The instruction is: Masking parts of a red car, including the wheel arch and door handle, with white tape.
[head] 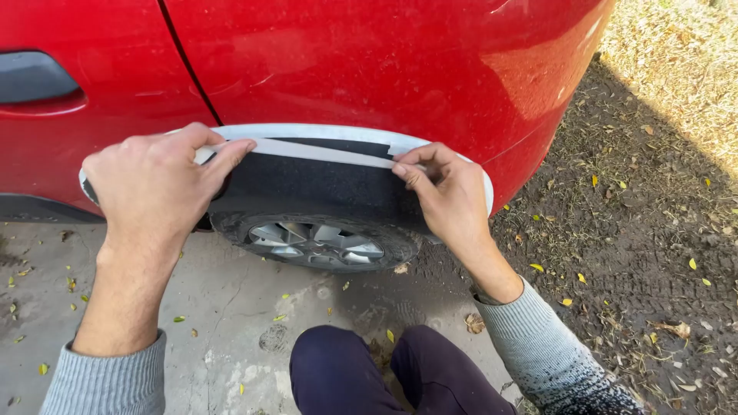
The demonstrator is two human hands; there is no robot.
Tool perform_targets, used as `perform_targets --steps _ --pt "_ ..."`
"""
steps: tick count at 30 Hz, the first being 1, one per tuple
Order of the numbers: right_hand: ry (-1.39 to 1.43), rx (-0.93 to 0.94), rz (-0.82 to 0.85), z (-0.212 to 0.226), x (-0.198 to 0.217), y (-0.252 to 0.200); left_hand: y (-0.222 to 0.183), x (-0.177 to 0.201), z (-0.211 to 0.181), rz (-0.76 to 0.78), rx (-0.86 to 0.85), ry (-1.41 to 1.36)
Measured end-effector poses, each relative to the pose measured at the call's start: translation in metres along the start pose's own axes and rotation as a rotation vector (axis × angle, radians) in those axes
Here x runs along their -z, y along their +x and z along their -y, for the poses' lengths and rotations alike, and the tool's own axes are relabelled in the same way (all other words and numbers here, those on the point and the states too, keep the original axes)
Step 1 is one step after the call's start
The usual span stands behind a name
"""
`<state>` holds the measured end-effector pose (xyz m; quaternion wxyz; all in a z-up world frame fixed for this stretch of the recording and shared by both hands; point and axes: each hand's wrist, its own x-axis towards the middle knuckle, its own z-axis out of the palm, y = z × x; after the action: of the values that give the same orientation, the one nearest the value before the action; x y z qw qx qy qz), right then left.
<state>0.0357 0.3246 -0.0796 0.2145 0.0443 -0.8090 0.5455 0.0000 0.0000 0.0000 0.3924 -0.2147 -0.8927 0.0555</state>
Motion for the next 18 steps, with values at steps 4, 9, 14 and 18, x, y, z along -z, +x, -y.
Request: perform_targets --steps 4,9,14,18 --pt "-0.099 0.182 -0.146 0.004 -0.007 0.006 0.017 0.015 -0.007 0.055 0.071 0.066" --pt "-0.213 0.072 -0.083 0.018 -0.006 0.019 0.023 0.01 -0.002 0.099 0.073 0.014" --pt "-0.318 0.113 -0.107 0.023 -0.009 0.021 0.023 0.005 0.004 0.079 0.041 0.044" --pt "-0.415 0.176 -0.174 -0.009 -0.003 0.03 0.024 -0.001 0.004 0.14 0.069 0.021"
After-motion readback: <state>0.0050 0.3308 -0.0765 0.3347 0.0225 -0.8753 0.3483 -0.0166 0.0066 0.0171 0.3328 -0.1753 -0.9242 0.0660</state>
